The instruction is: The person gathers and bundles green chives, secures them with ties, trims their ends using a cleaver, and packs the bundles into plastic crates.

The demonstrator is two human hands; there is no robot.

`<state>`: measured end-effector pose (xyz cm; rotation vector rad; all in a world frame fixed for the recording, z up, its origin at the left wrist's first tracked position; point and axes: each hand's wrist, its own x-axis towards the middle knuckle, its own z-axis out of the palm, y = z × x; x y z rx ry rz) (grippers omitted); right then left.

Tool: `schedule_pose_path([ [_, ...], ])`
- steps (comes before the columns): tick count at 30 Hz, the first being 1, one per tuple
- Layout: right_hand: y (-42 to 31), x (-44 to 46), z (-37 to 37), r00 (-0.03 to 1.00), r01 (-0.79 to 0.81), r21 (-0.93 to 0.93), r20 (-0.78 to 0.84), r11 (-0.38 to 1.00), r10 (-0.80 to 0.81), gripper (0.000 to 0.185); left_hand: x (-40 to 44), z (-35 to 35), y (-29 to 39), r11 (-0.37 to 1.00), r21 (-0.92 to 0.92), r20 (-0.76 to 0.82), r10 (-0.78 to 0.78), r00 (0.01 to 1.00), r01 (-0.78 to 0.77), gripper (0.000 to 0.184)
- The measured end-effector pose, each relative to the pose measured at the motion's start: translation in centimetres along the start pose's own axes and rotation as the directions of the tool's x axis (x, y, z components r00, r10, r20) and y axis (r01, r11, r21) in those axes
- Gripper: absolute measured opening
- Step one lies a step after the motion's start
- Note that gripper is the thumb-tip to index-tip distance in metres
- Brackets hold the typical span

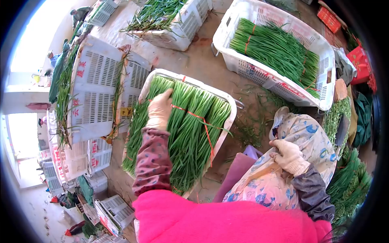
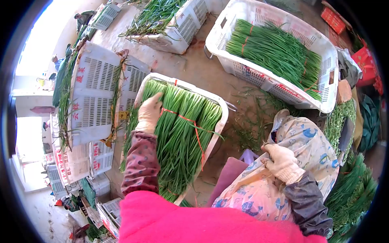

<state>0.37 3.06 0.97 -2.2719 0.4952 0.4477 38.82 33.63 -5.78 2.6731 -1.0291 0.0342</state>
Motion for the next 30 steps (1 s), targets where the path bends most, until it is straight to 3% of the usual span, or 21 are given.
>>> schedule_pose_path([
  [1, 0.3, 0.1, 0.5, 0.999, 0.035, -0.053, -0.015, 0.998, -0.036, 0.037, 0.8, 1.1, 1.4, 0.998, 0.052, -0.001, 0.042, 0.999, -0.041, 0.03],
  [2, 0.5, 0.1, 0.8, 0.999, 0.031, -0.055, -0.014, 0.998, -0.032, 0.037, 2.1, 1.1, 3.3, 0.983, 0.177, 0.166, -0.07, 0.984, 0.04, 0.034],
  [5, 1.0, 0.1, 1.3, 0.996, 0.087, -0.167, -0.015, 0.982, -0.09, 0.035, 5.2, 1.9, 5.0, 0.965, 0.217, 0.384, -0.222, 0.896, 0.146, 0.045],
  [7, 0.9, 0.1, 0.9, 0.997, 0.073, -0.139, -0.008, 0.988, -0.075, 0.037, 6.8, 2.0, 5.2, 0.944, 0.279, 0.478, -0.295, 0.827, 0.175, 0.051],
  [10, 1.0, 0.3, 0.5, 0.999, 0.041, -0.098, 0.0, 0.994, -0.041, 0.038, 8.6, 2.3, 4.3, 0.96, 0.28, 0.568, -0.184, 0.802, 0.022, 0.046],
  [13, 1.3, 0.4, 0.6, 0.999, 0.037, -0.083, -0.008, 0.996, -0.038, 0.038, 9.4, 2.2, 3.9, 0.965, 0.261, 0.607, -0.161, 0.779, -0.004, 0.044],
  [22, 1.5, 0.8, 0.8, 0.995, 0.091, -0.109, -0.041, 0.99, -0.096, 0.032, 9.0, 1.5, 3.9, 0.976, 0.214, 0.594, -0.095, 0.799, -0.043, 0.039],
  [24, 1.7, 0.9, 0.9, 0.994, 0.092, -0.101, -0.046, 0.991, -0.097, 0.033, 8.5, 1.8, 2.8, 0.99, 0.138, 0.487, -0.051, 0.872, -0.019, 0.033],
  [25, 1.9, 0.9, 1.0, 0.993, 0.098, -0.091, -0.051, 0.991, -0.103, 0.033, 8.0, 2.2, 1.8, 0.997, 0.027, 0.376, 0.059, 0.925, -0.074, 0.029],
  [26, 2.0, 0.9, 1.1, 0.993, 0.105, -0.081, -0.054, 0.991, -0.109, 0.034, 7.7, 2.6, 1.0, 0.997, 0.03, 0.38, 0.057, 0.923, -0.074, 0.029],
  [28, 2.2, 0.9, 1.1, 0.993, 0.1, -0.083, -0.048, 0.992, -0.104, 0.034, 7.0, 1.2, 2.1, 0.999, -0.018, 0.314, -0.025, 0.949, 0.032, 0.021],
  [29, 2.2, 0.9, 1.2, 0.994, 0.096, -0.09, -0.046, 0.991, -0.101, 0.035, 6.3, 1.3, 1.9, 0.928, -0.238, 0.374, -0.184, 0.909, 0.286, 0.016],
  [30, 2.2, 0.9, 1.2, 0.993, 0.101, -0.087, -0.044, 0.991, -0.105, 0.035, 5.4, 1.2, 2.0, 0.929, -0.232, 0.374, -0.189, 0.908, 0.289, 0.016],
])
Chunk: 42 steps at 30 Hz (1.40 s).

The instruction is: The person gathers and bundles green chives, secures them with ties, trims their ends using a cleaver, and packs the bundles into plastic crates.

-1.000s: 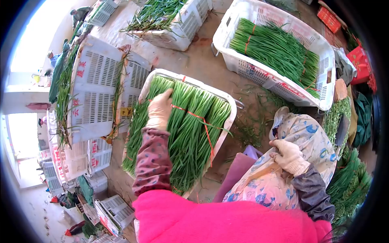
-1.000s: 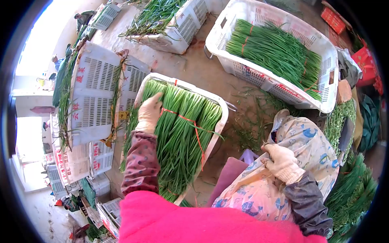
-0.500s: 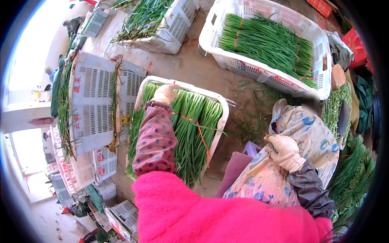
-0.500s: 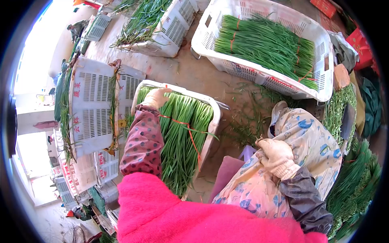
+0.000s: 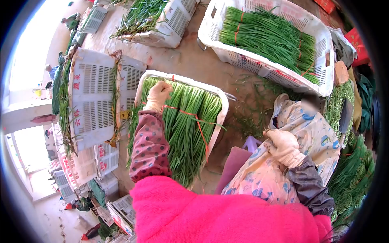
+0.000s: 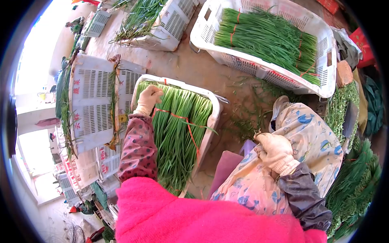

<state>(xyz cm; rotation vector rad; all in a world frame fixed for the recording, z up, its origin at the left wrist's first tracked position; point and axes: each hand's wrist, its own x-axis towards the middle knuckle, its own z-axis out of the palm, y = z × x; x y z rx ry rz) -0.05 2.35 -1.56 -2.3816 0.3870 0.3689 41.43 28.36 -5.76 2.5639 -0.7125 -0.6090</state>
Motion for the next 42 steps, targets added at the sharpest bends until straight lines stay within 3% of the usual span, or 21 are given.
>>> schedule_pose_path([
  [2, -0.1, 0.0, 0.0, 1.0, -0.003, 0.006, -0.017, 1.0, 0.003, 0.036, -2.0, 0.5, -0.1, 0.784, -0.616, -0.05, -0.136, 0.989, 0.077, 0.011],
  [3, -0.2, 0.0, -0.2, 1.0, -0.001, 0.008, -0.016, 1.0, 0.001, 0.036, -2.7, 0.9, -0.4, 0.648, -0.761, -0.088, -0.162, 0.983, 0.039, 0.011],
  [8, -0.2, 0.0, -0.3, 1.0, -0.019, -0.006, 0.015, 1.0, 0.02, 0.041, -6.4, 4.3, -1.4, 0.506, -0.862, -0.157, -0.217, 0.964, -0.027, 0.009],
  [12, -0.1, 0.0, -0.2, 1.0, -0.016, 0.001, 0.026, 1.0, 0.016, 0.041, -12.1, 5.6, 3.1, 0.537, -0.837, 0.07, -0.076, 0.995, 0.1, 0.009],
  [13, 0.0, -0.1, -0.1, 1.0, -0.01, 0.001, 0.011, 1.0, 0.01, 0.041, -13.9, 5.5, 4.4, 0.535, -0.822, 0.263, 0.053, 0.963, 0.195, 0.01],
  [14, 0.0, -0.1, 0.0, 1.0, -0.001, -0.001, -0.001, 1.0, 0.001, 0.041, -15.6, 5.3, 6.0, 0.543, -0.79, 0.439, 0.176, 0.881, 0.285, 0.014],
  [16, 0.0, 0.0, 0.1, 1.0, -0.015, 0.002, 0.016, 1.0, 0.015, 0.04, -18.1, 4.3, 11.1, 0.87, -0.465, 0.806, 0.339, 0.485, 0.164, 0.032],
  [18, 0.0, 0.2, 0.2, 0.999, -0.031, 0.005, 0.021, 0.999, 0.031, 0.04, -19.5, 5.5, 12.1, 0.911, -0.41, 0.862, 0.376, 0.339, 0.033, 0.047],
  [19, 0.1, 0.1, 0.3, 1.0, -0.021, -0.001, 0.006, 1.0, 0.021, 0.039, -17.9, 2.7, 14.6, 0.939, -0.33, 0.82, 0.335, 0.464, -0.095, 0.048],
  [20, 0.1, -0.1, 0.4, 1.0, -0.017, -0.01, -0.006, 1.0, 0.017, 0.038, -16.9, 4.9, 9.9, 0.961, -0.276, 0.675, 0.199, 0.711, -0.007, 0.049],
  [21, -0.1, -0.2, 0.2, 1.0, -0.017, -0.01, -0.003, 1.0, 0.017, 0.037, -15.0, 4.1, 8.3, 0.928, -0.089, 0.209, 0.373, 0.904, -0.362, 0.053],
  [22, -0.1, -0.2, 0.2, 1.0, -0.02, -0.016, -0.001, 1.0, 0.02, 0.037, -13.0, 3.1, 5.8, 0.934, -0.229, -0.093, 0.26, 0.961, -0.275, 0.059],
  [24, -0.1, 0.0, 0.1, 0.999, -0.029, -0.025, 0.016, 0.999, 0.029, 0.036, -7.8, 0.5, -1.0, 0.965, -0.26, -0.317, -0.05, 0.947, -0.036, 0.069],
  [26, -0.1, 0.2, 0.2, 0.999, -0.033, -0.027, 0.013, 0.999, 0.033, 0.037, -3.9, -1.3, -7.6, 0.994, -0.087, -0.414, -0.092, 0.906, 0.061, 0.081],
  [27, -0.1, 0.2, 0.2, 0.999, -0.044, -0.023, 0.014, 0.999, 0.044, 0.037, -3.1, -1.7, -9.0, 0.995, -0.084, -0.414, -0.085, 0.906, 0.055, 0.081],
  [29, -0.4, 0.3, 0.0, 0.999, -0.051, -0.014, 0.005, 0.999, 0.051, 0.038, -1.8, -2.0, -10.2, 0.972, 0.068, -0.305, -0.193, 0.932, 0.224, 0.107],
  [30, -0.5, 0.2, -0.1, 0.999, -0.052, -0.007, 0.004, 0.999, 0.052, 0.038, -1.7, -1.8, -10.4, 0.973, 0.071, -0.3, -0.189, 0.935, 0.219, 0.107],
  [33, -0.3, 0.3, 0.1, 0.999, -0.05, -0.019, 0.007, 0.999, 0.051, 0.039, -2.1, -1.5, -10.8, 0.963, 0.208, -0.155, -0.14, 0.978, 0.171, 0.137],
  [38, -0.3, 0.5, 0.1, 0.998, -0.055, -0.01, 0.021, 0.998, 0.055, 0.039, -2.1, -1.2, -10.8, 0.967, 0.068, -0.164, -0.23, 0.959, 0.244, 0.128],
  [40, -0.2, 0.5, 0.0, 0.998, -0.057, -0.012, 0.016, 0.998, 0.058, 0.038, -1.4, -1.6, -13.5, 0.878, -0.478, -0.118, -0.086, 0.989, 0.02, 0.119],
  [42, -0.4, 0.5, -0.1, 0.998, -0.055, -0.023, 0.024, 0.998, 0.055, 0.037, -1.9, -1.7, -13.8, 0.937, -0.346, -0.228, -0.141, 0.963, 0.056, 0.112],
])
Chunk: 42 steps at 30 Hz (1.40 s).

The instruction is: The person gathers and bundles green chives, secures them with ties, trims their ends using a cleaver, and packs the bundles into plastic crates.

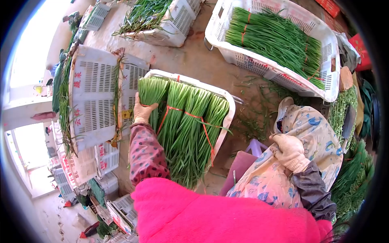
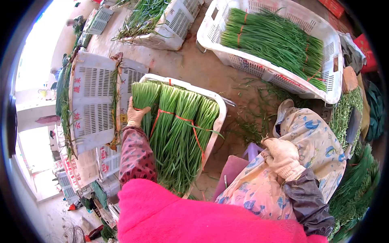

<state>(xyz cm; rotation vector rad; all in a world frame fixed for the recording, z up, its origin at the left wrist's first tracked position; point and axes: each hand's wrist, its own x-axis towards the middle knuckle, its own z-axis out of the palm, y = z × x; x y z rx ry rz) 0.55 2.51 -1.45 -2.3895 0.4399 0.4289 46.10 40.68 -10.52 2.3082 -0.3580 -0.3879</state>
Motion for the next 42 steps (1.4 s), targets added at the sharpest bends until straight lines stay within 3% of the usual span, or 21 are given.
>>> schedule_pose_path([
  [2, 0.0, 0.1, 0.0, 1.0, 0.003, 0.002, 0.003, 1.0, -0.003, 0.036, -0.9, -0.3, 1.6, 0.901, -0.417, 0.029, -0.114, 0.993, 0.115, 0.11],
  [6, -0.5, 0.2, 0.0, 1.0, -0.009, -0.023, 0.004, 1.0, 0.009, 0.035, 0.5, 2.0, -1.5, 0.975, -0.145, 0.217, -0.134, 0.967, 0.168, 0.106],
  [7, -0.5, 0.0, 0.1, 1.0, -0.01, -0.022, 0.004, 1.0, 0.01, 0.035, 0.2, 1.8, 0.2, 0.935, -0.178, 0.284, -0.25, 0.926, 0.307, 0.109],
  [8, -0.3, 0.1, 0.1, 1.0, -0.006, -0.02, -0.008, 1.0, 0.006, 0.035, -0.2, 1.6, 2.0, 0.937, -0.178, 0.281, -0.244, 0.928, 0.301, 0.109],
  [9, -0.3, 0.2, 0.2, 1.0, -0.003, -0.015, -0.025, 1.0, 0.002, 0.035, -0.5, 1.2, 3.8, 0.957, 0.104, 0.269, -0.288, 0.919, 0.269, 0.112],
  [11, 0.0, 0.3, 0.4, 0.999, 0.003, -0.001, -0.044, 1.0, -0.004, 0.035, 1.1, 0.4, 2.5, 0.884, 0.418, 0.328, -0.363, 0.872, 0.211, 0.119],
  [12, 0.1, 0.1, 0.5, 0.999, 0.004, 0.007, -0.044, 1.0, -0.004, 0.035, 1.2, 0.2, 3.5, 0.884, 0.42, 0.331, -0.36, 0.872, 0.206, 0.119],
  [14, 0.1, -0.1, 0.4, 0.999, -0.002, 0.01, -0.047, 1.0, 0.002, 0.035, 1.0, 0.0, 6.1, 0.684, 0.72, 0.199, -0.36, 0.911, 0.113, 0.121],
  [15, 0.1, -0.2, 0.4, 0.999, 0.003, 0.011, -0.046, 1.0, -0.003, 0.036, 1.2, -0.4, 5.6, 0.809, 0.56, 0.244, -0.366, 0.898, 0.178, 0.113],
  [16, 0.1, -0.2, 0.3, 0.999, 0.003, 0.01, -0.042, 1.0, -0.002, 0.036, 1.9, -0.7, 3.9, 0.809, 0.559, 0.245, -0.369, 0.897, 0.18, 0.113],
  [18, 0.0, 0.0, 0.3, 0.999, -0.006, 0.026, -0.032, 1.0, 0.006, 0.037, 4.2, -0.4, -2.2, 0.941, 0.236, 0.041, -0.259, 0.965, 0.243, 0.103],
  [19, 0.0, 0.1, 0.2, 0.999, -0.005, 0.026, -0.032, 1.0, 0.006, 0.037, 5.4, 0.1, -4.8, 0.94, 0.291, 0.006, -0.185, 0.983, 0.175, 0.089],
  [23, -0.5, 0.4, -0.1, 1.0, -0.016, -0.002, 0.012, 1.0, 0.016, 0.039, 5.9, 2.8, -4.0, 0.934, 0.336, 0.013, -0.136, 0.991, 0.124, 0.081],
  [25, -0.8, 0.7, -0.2, 0.999, -0.028, -0.012, 0.034, 1.0, 0.028, 0.04, 3.2, 4.3, 4.2, 0.884, 0.383, -0.122, -0.238, 0.964, 0.267, 0.08],
  [28, -1.1, 1.1, -0.3, 0.999, -0.032, -0.012, 0.035, 0.999, 0.033, 0.039, 1.7, 5.9, 6.3, 0.806, 0.464, -0.178, -0.322, 0.93, 0.368, 0.075],
  [30, -1.2, 1.3, 0.0, 1.0, -0.015, 0.026, 0.001, 1.0, 0.015, 0.038, 0.1, 7.9, 5.6, 0.87, 0.491, -0.198, 0.053, 0.979, 0.053, 0.067],
  [31, -1.4, 1.5, 0.0, 1.0, -0.02, 0.032, 0.019, 0.999, 0.019, 0.038, -0.3, 8.6, 6.1, 0.866, 0.496, -0.19, 0.037, 0.981, 0.063, 0.067],
  [33, -1.8, 1.9, -0.2, 0.995, -0.058, 0.02, 0.081, 0.998, 0.056, 0.036, -0.4, 10.1, 6.9, 0.738, 0.651, -0.349, 0.087, 0.933, 0.175, 0.06],
  [36, -1.7, 2.4, -0.5, 0.995, -0.081, 0.031, 0.063, 0.996, 0.079, 0.036, 0.4, 10.6, 6.3, 0.653, 0.703, -0.399, 0.033, 0.916, 0.282, 0.055],
  [40, -0.9, 3.0, -0.5, 0.982, -0.145, 0.035, 0.131, 0.989, 0.139, 0.034, 2.7, 9.7, 0.1, 0.587, 0.799, -0.245, 0.119, 0.962, 0.13, 0.047],
  [42, -0.6, 3.0, -0.3, 0.984, -0.166, 0.127, 0.091, 0.978, 0.155, 0.035, 2.9, 9.2, -0.7, 0.111, 0.994, -0.006, 0.023, 1.0, 0.004, 0.044],
])
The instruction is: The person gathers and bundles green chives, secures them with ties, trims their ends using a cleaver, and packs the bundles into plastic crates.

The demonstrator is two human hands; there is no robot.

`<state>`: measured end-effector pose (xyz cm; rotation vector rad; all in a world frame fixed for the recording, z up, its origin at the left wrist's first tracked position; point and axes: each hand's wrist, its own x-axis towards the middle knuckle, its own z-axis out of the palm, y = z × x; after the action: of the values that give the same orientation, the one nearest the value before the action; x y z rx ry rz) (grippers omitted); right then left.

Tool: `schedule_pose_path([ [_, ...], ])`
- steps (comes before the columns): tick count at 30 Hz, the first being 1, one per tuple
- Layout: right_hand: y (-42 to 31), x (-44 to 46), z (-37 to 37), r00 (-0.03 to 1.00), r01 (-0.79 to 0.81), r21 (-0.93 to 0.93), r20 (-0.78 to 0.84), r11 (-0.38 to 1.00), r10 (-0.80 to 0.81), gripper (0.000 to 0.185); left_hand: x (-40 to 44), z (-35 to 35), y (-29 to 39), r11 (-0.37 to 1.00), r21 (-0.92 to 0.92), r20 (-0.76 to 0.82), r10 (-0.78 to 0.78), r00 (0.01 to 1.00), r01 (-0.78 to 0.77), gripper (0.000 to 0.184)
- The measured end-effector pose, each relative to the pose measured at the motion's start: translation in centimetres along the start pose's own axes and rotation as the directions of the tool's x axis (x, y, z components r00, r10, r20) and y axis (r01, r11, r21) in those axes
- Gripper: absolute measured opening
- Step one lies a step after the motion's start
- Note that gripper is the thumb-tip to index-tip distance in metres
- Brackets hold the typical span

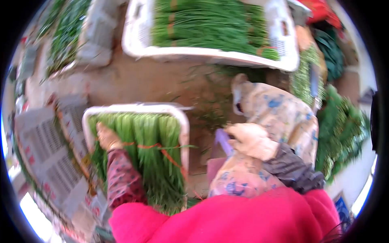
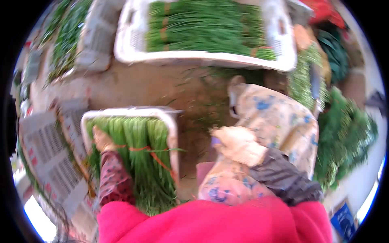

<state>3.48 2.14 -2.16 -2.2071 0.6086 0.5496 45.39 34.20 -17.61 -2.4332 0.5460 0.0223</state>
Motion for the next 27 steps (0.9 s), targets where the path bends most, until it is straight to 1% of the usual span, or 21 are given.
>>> schedule_pose_path([
  [1, 1.0, -0.1, 0.9, 0.998, 0.047, 0.04, -0.053, 0.998, -0.045, 0.036, 0.1, 0.1, -0.2, 0.977, 0.191, 0.047, 0.086, 0.995, -0.093, 0.044],
  [2, 1.1, 0.0, 0.8, 0.997, 0.059, 0.048, -0.058, 0.997, -0.056, 0.036, 0.2, 0.0, -0.5, 0.946, 0.288, 0.061, 0.137, 0.989, -0.149, 0.045],
  [3, 1.0, 0.0, 0.3, 0.998, 0.042, 0.085, -0.057, 0.995, -0.037, 0.033, 0.3, 0.3, -0.8, 0.93, 0.327, 0.039, 0.165, 0.986, -0.168, 0.045],
  [4, 0.7, 0.1, -0.5, 0.998, -0.055, 0.079, 0.04, 0.995, 0.052, 0.031, 0.5, 0.1, 0.0, 0.961, 0.242, -0.031, 0.142, 0.989, -0.131, 0.045],
  [5, 1.5, -0.2, -0.8, 0.998, -0.048, 0.093, 0.034, 0.995, 0.045, 0.032, 0.7, -0.5, 0.8, 0.987, 0.127, -0.099, 0.114, 0.989, -0.101, 0.046],
  [6, 1.8, -0.6, 0.2, 1.0, -0.018, 0.063, -0.021, 0.998, 0.019, 0.042, 0.7, -0.6, 1.4, 0.997, 0.019, -0.158, 0.083, 0.984, -0.081, 0.046],
  [7, 2.0, -0.7, 0.2, 1.0, -0.011, 0.039, -0.027, 0.999, 0.012, 0.042, 0.5, -1.1, 1.9, 0.995, -0.067, -0.194, 0.063, 0.979, -0.078, 0.047],
  [8, 1.3, -0.7, -0.8, 0.996, -0.076, 0.056, 0.044, 0.996, 0.074, 0.04, 0.2, -1.4, 2.3, 0.988, -0.129, -0.23, 0.05, 0.972, -0.081, 0.047],
  [9, 0.8, -1.1, -1.4, 0.992, -0.124, 0.113, 0.045, 0.986, 0.12, 0.036, 0.0, -1.9, 3.0, 0.981, -0.171, -0.252, 0.051, 0.966, -0.097, 0.048],
  [10, 1.1, -1.1, -1.1, 0.996, -0.092, 0.126, 0.02, 0.988, 0.09, 0.032, -0.1, -2.5, 3.3, 0.972, -0.201, -0.282, 0.057, 0.958, -0.117, 0.048],
  [12, 1.5, -1.7, -1.0, 0.992, -0.116, 0.044, 0.043, 0.992, 0.114, 0.03, -0.1, -3.9, 4.7, 0.958, -0.23, -0.331, 0.088, 0.94, -0.171, 0.049],
  [14, 1.9, -2.9, -0.1, 0.986, -0.031, 0.031, -0.164, 0.999, 0.036, 0.031, 0.1, -5.3, 6.6, 0.939, -0.25, -0.388, 0.126, 0.913, -0.235, 0.05],
  [15, 2.6, -2.6, 0.8, 0.981, 0.025, 0.078, -0.196, 0.997, -0.01, 0.032, 0.2, -6.0, 7.8, 0.927, -0.256, -0.416, 0.149, 0.897, -0.273, 0.05],
  [16, 2.5, -3.5, 0.2, 0.981, 0.03, 0.103, -0.196, 0.994, -0.009, 0.032, 0.3, -7.2, 9.0, 0.918, -0.246, -0.441, 0.18, 0.879, -0.312, 0.051],
  [18, 3.4, -4.6, 0.2, 0.938, 0.107, 0.076, -0.338, 0.991, -0.076, 0.032, -0.1, -9.4, 11.0, 0.898, -0.215, -0.474, 0.247, 0.845, -0.383, 0.052],
  [19, 3.9, -5.4, 0.7, 0.895, 0.148, 0.097, -0.437, 0.984, -0.091, 0.033, -0.2, -10.1, 11.9, 0.891, -0.199, -0.487, 0.271, 0.83, -0.408, 0.052],
  [20, 4.3, -6.0, 0.9, 0.881, 0.14, 0.102, -0.466, 0.985, -0.078, 0.033, -0.3, -10.8, 12.5, 0.883, -0.184, -0.492, 0.298, 0.818, -0.432, 0.053],
  [22, 5.6, -6.7, 1.4, 0.71, 0.283, 0.065, -0.685, 0.957, -0.164, 0.035, -0.5, -12.3, 13.8, 0.871, -0.148, -0.515, 0.336, 0.788, -0.468, 0.054],
  [24, 6.6, -9.3, 0.3, 0.704, 0.261, 0.074, -0.697, 0.963, -0.137, 0.037, -1.1, -13.8, 14.9, 0.858, -0.116, -0.514, 0.379, 0.769, -0.5, 0.055],
  [26, 7.9, -11.7, -0.5, 0.781, 0.095, 0.131, -0.625, 0.987, 0.008, 0.036, -1.3, -15.3, 15.9, 0.847, -0.079, -0.521, 0.414, 0.746, -0.525, 0.056],
  [27, 8.5, -13.0, -0.9, 0.766, 0.045, 0.095, -0.642, 0.994, 0.027, 0.035, -1.5, -15.8, 16.2, 0.847, -0.071, -0.519, 0.419, 0.744, -0.527, 0.057],
])
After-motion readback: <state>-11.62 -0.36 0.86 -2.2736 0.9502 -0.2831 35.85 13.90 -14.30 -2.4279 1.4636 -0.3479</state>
